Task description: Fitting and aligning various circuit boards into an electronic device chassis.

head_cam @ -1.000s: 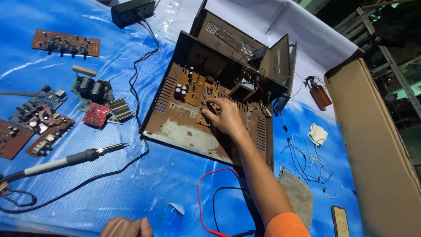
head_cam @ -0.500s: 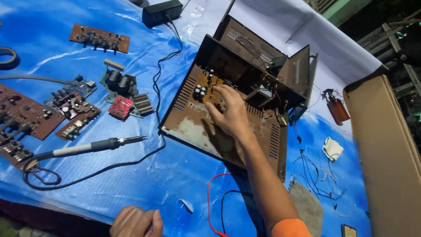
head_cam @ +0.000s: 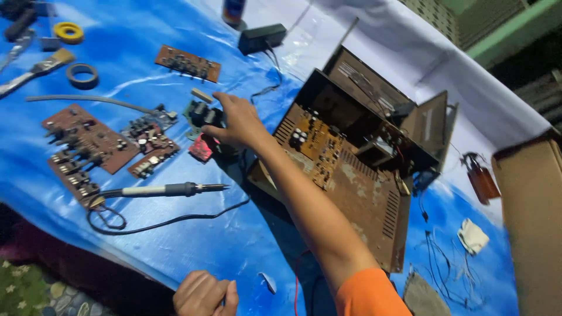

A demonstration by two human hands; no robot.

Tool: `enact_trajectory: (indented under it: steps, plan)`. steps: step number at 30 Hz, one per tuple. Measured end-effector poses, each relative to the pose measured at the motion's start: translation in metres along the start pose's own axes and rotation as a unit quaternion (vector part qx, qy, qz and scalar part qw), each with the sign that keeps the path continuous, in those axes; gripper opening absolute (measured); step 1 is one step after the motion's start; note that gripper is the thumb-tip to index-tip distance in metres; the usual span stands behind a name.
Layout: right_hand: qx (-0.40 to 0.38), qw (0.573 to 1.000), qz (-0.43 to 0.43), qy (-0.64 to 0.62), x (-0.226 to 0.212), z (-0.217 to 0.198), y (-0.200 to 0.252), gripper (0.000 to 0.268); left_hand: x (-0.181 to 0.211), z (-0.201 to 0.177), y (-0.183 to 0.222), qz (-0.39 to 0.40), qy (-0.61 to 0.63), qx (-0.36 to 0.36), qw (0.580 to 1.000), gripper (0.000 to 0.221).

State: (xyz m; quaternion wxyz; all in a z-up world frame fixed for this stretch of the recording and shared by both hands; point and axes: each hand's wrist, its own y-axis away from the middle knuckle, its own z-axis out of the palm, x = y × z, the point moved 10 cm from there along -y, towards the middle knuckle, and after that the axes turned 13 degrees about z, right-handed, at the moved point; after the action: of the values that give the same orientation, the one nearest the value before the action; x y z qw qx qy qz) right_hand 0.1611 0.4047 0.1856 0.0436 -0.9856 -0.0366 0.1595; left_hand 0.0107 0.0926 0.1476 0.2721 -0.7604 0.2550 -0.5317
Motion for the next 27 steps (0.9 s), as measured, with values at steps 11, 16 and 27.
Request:
enact_trajectory:
  steps: [11, 16, 27]
  plan:
    - [0.079, 0.991, -0.006, -0.107, -0.023, -0.011, 0.0, 0.061, -0.014, 0.011, 0.015, 0.013, 0.017, -0.044, 0.999, 0.018]
    - [0.243, 0.955, -0.12, -0.123, -0.051, -0.069, 0.032, 0.061, -0.041, 0.042, 0.057, 0.023, -0.031, -0.165, 0.986, 0.014]
    - [0.353, 0.908, -0.166, -0.155, -0.017, -0.162, 0.108, 0.066, -0.063, 0.049, 0.089, 0.074, -0.051, -0.192, 0.977, 0.024]
